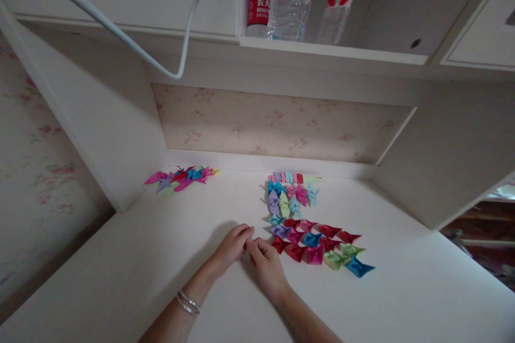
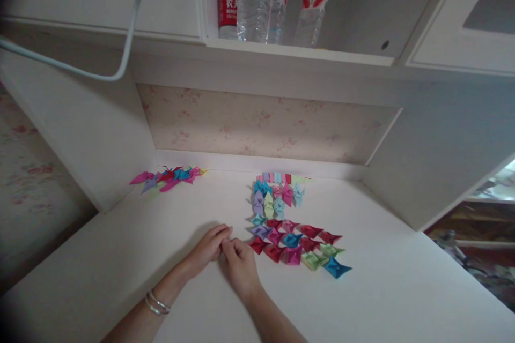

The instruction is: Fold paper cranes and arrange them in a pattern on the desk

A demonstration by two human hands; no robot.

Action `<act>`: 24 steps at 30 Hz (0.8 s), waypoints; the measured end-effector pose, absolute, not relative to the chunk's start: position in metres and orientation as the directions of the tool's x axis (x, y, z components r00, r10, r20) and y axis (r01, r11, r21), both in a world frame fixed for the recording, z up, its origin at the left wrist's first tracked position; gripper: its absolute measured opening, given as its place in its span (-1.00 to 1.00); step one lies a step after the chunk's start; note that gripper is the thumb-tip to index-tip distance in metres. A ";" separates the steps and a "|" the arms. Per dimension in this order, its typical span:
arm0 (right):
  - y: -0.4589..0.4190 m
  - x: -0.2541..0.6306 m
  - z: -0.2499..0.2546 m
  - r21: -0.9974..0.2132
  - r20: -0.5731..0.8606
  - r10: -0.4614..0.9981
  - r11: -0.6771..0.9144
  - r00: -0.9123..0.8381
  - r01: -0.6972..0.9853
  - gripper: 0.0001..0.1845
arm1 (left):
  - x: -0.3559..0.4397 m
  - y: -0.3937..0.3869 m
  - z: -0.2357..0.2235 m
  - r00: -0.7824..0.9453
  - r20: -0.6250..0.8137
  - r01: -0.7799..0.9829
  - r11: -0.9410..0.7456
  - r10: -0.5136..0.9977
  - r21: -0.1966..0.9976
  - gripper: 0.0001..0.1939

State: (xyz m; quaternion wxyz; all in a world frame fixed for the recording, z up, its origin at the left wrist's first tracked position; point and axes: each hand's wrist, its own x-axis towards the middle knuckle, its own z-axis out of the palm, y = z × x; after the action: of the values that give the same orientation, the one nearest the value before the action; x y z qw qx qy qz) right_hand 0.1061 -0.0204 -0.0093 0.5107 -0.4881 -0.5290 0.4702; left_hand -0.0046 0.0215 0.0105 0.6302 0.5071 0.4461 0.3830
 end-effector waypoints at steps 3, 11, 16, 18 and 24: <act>-0.017 0.109 -0.011 -0.995 0.060 0.997 0.063 -0.041 0.083 -0.53 | -0.003 0.023 0.011 0.330 -0.201 -0.008 0.216 0.922 0.976 -0.65; -0.017 0.115 -0.011 -0.992 0.031 0.994 0.043 -0.104 0.119 -0.55 | 0.000 0.023 0.013 0.303 -0.238 -0.014 0.254 0.923 0.967 -0.69; -0.016 0.115 -0.012 -0.992 0.036 0.994 0.048 -0.104 0.116 -0.55 | 0.004 0.020 0.008 0.274 -0.201 -0.025 0.216 0.940 0.976 -0.70; -0.016 0.116 -0.011 -0.992 0.029 0.993 0.042 -0.111 0.120 -0.55 | 0.003 0.021 0.004 0.235 -0.165 -0.053 0.182 0.958 0.982 -0.69; -0.014 0.117 -0.016 -0.991 -0.035 0.992 -0.019 -0.119 0.130 -0.52 | -0.043 0.069 0.009 -0.136 -0.110 0.099 0.124 0.985 0.987 -0.66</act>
State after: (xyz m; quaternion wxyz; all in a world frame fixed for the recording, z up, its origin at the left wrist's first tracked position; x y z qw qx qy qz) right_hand 0.1173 -0.0144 -0.0156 0.4286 -0.5067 -0.5537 0.5030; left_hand -0.0426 0.0690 0.0087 0.4674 0.4623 0.5860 0.4737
